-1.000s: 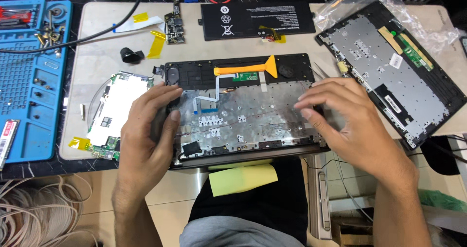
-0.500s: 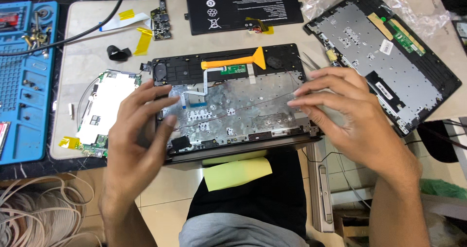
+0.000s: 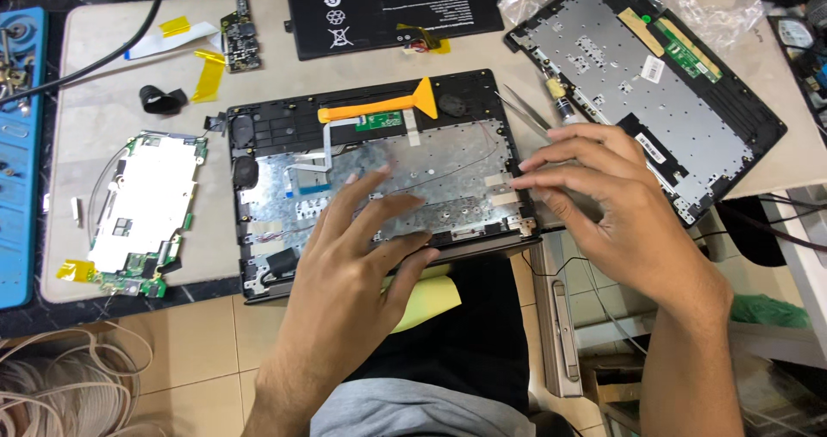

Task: The person disassembles a laptop by removing screws, prying open the casing, and detaching internal components. They use a screwdriver and a plastic pry tool to carefully separate parts and disconnect cables.

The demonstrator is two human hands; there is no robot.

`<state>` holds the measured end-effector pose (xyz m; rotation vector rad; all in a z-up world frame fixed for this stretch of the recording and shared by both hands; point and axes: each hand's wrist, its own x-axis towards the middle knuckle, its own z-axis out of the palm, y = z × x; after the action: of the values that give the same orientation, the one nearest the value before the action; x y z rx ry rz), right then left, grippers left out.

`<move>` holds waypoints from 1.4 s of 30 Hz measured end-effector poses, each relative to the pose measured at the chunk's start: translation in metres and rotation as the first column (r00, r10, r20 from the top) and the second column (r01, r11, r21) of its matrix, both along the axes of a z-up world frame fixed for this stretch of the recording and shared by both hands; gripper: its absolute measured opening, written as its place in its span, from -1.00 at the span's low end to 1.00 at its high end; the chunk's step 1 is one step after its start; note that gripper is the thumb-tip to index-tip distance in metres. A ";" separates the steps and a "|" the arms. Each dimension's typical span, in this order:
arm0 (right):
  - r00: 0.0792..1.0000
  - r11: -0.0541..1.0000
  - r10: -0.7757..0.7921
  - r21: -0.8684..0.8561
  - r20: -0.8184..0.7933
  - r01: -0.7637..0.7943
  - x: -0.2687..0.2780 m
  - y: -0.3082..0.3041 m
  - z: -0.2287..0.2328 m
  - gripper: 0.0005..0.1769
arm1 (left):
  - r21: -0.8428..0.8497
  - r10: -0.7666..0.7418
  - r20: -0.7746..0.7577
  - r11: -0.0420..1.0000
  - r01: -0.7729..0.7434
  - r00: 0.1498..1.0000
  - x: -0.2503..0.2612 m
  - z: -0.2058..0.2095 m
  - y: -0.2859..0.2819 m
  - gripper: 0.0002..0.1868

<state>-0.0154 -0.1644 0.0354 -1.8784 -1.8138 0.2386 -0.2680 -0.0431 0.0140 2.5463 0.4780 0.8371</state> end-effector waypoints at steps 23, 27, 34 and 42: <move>0.995 0.991 -0.022 0.128 -0.092 0.034 0.017 -0.022 -0.011 -0.78 | -0.001 0.103 -0.128 0.995 -0.104 0.986 0.011 0.005 -0.012 -0.85; 0.994 0.990 -0.006 0.138 -0.108 0.021 0.016 -0.021 -0.012 -0.79 | -0.033 0.078 -0.134 0.996 -0.083 0.988 0.013 0.004 -0.012 -0.84; 0.995 0.989 0.029 0.148 -0.092 -0.015 0.011 -0.015 -0.009 -0.80 | -0.159 0.026 -0.145 0.986 -0.049 0.989 0.012 0.002 -0.011 -0.85; 0.993 0.989 0.041 0.144 -0.115 -0.025 0.006 -0.008 -0.010 -0.80 | -0.196 -0.005 -0.103 0.980 -0.016 0.995 0.013 0.005 -0.009 -0.79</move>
<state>-0.0090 -0.1720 0.0252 -1.7013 -1.7365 0.2203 -0.2555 -0.0525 0.0188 2.4133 0.5708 0.6286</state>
